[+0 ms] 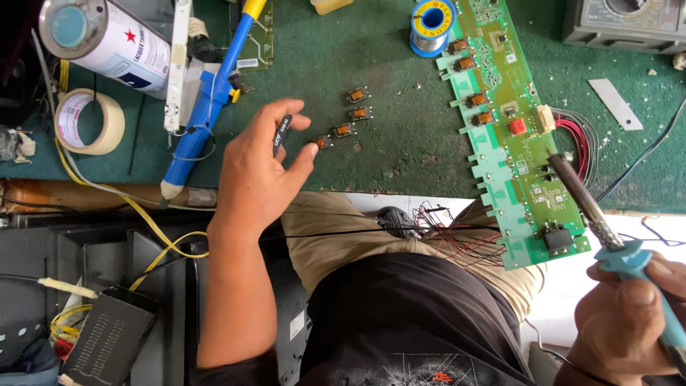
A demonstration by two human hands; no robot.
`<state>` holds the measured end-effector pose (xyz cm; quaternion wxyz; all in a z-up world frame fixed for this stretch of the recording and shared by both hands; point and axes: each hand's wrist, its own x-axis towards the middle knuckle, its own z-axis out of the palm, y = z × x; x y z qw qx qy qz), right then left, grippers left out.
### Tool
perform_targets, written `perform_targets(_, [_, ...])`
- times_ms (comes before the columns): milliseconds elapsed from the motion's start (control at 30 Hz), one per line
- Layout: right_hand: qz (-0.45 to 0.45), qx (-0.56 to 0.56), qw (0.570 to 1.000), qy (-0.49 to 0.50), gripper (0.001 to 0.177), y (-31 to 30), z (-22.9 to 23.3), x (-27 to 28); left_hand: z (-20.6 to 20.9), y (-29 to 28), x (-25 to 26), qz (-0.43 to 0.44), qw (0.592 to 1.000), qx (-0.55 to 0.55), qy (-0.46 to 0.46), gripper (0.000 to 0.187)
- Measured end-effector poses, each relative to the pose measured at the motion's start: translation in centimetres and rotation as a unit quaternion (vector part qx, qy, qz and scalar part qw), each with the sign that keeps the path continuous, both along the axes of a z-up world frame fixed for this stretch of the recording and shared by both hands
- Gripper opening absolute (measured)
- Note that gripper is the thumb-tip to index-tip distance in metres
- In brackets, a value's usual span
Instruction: The person solders components onto a green circuit board using a soldering iron and solder wire. They repeatedly apply solder to various points on the board while holding the components in place with their other hand.
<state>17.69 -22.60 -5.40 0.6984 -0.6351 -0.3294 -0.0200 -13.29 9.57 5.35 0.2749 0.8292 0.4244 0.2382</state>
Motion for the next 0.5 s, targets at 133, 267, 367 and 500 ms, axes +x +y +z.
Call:
perform_targets(133, [0.025, -0.066, 0.991, 0.117, 0.027, -1.0, 2.6, 0.3, -1.3, -0.1, 0.1, -0.019, 1.0, -0.009, 0.001, 0.057])
perform_targets(267, [0.024, -0.067, 0.986, -0.153, 0.048, -1.2, -0.5, -0.9, -1.3, -0.2, 0.6, -0.004, 1.0, 0.01, -0.005, 0.05])
perform_targets(367, [0.117, -0.104, 0.958, -0.241, 0.049, 0.8, 1.3, -1.4, -0.8, 0.0, 1.1, 0.012, 0.999, 0.042, 0.03, 0.053])
perform_targets(500, [0.112, -0.155, 0.93, -0.313, 0.06, 4.1, 5.3, -3.3, 0.6, -0.2, 3.6, -0.004, 0.998, 0.054, -0.043, 0.051])
